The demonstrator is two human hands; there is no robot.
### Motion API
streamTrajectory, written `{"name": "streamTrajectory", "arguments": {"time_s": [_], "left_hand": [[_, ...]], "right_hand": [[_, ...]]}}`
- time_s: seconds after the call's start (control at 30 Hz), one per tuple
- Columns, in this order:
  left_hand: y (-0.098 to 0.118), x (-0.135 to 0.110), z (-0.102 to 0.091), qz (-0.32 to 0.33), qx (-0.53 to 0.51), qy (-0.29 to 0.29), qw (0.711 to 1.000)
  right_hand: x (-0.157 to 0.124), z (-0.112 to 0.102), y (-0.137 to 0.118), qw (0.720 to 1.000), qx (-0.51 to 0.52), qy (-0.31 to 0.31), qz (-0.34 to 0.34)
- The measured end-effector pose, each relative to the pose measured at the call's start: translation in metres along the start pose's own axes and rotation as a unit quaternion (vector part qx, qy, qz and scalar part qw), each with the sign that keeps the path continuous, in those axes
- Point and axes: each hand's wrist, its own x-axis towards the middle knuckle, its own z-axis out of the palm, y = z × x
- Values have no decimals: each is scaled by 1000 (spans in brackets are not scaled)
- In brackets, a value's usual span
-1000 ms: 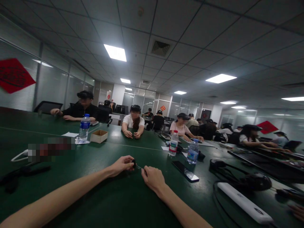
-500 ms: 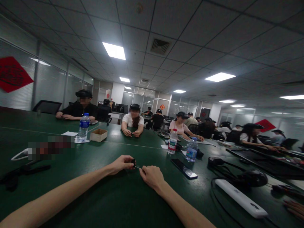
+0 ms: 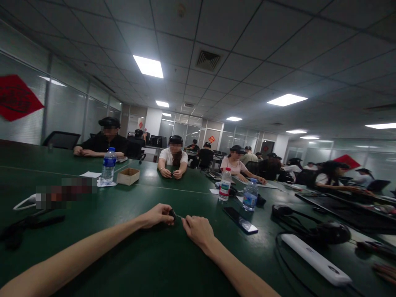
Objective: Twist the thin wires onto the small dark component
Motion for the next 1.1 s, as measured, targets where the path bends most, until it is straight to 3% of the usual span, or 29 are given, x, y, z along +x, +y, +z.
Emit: {"name": "streamTrajectory", "arguments": {"time_s": [0.1,0.37,0.57,0.83,1.1], "left_hand": [[3,-1,2,2,8,-16,1000],[4,1,3,7,-63,39,997],[2,2,2,12,-53,5,998],[-2,4,1,0,-78,14,997],[-5,7,0,-3,-51,3,999]], "right_hand": [[2,1,0,1000,18,-5,5],[2,4,3,999,23,2,-31],[2,2,0,998,7,-2,-58],[2,0,0,1000,2,8,-16],[2,0,-1,999,-3,-8,-38]]}}
